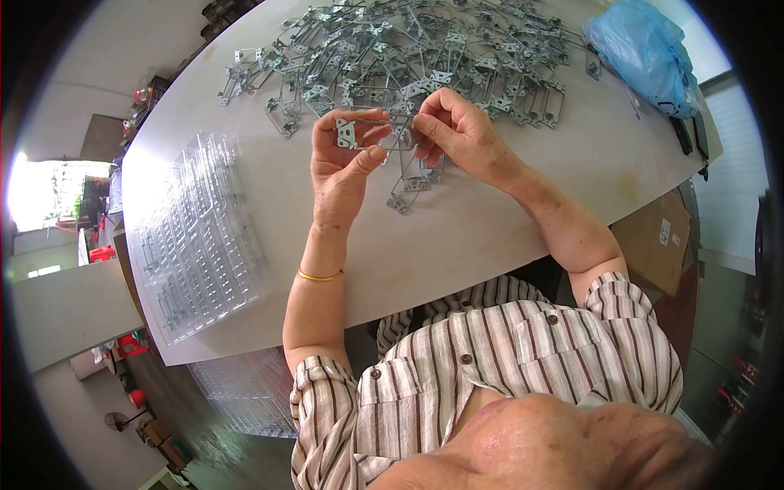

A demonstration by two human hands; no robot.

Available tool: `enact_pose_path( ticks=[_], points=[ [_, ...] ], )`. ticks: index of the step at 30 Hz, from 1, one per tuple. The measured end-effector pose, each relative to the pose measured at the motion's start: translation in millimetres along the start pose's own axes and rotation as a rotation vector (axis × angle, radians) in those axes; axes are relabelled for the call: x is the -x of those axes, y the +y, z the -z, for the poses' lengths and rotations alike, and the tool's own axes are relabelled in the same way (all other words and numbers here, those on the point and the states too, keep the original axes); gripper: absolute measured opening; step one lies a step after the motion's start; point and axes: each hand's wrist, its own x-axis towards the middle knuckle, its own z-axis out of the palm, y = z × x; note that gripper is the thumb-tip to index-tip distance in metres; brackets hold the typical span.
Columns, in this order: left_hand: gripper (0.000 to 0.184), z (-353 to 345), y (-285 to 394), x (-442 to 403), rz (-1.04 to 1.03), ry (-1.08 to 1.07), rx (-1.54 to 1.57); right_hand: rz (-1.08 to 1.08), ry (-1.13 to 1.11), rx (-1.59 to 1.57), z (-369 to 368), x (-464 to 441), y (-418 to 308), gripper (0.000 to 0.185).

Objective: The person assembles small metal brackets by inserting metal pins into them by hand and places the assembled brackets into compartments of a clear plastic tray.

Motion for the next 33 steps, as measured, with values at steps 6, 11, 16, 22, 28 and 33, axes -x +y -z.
enact_pose_path(
  ticks=[6,11,16,22,28,33],
  points=[
    [0.047,-5,0,-1,-0.006,0.005,-0.05,0.159,0.117,0.019,1,-5,4,0.011],
    [0.031,2,3,-3,0.125,0.043,0.047,0.305,0.137,0.208,4,-5,0,0.011],
    [0.033,6,10,-2,0.384,0.061,0.06,0.46,0.082,0.287,5,-6,1,0.013],
    [0.031,6,13,0,0.528,-0.049,0.062,0.496,0.079,0.316,3,-6,5,0.013],
    [0.028,9,13,3,0.494,-0.097,0.146,0.583,0.154,0.369,3,-8,2,0.012],
    [0.029,12,8,2,0.405,-0.021,0.11,0.675,0.263,0.493,9,-9,0,0.011]
  ],
)
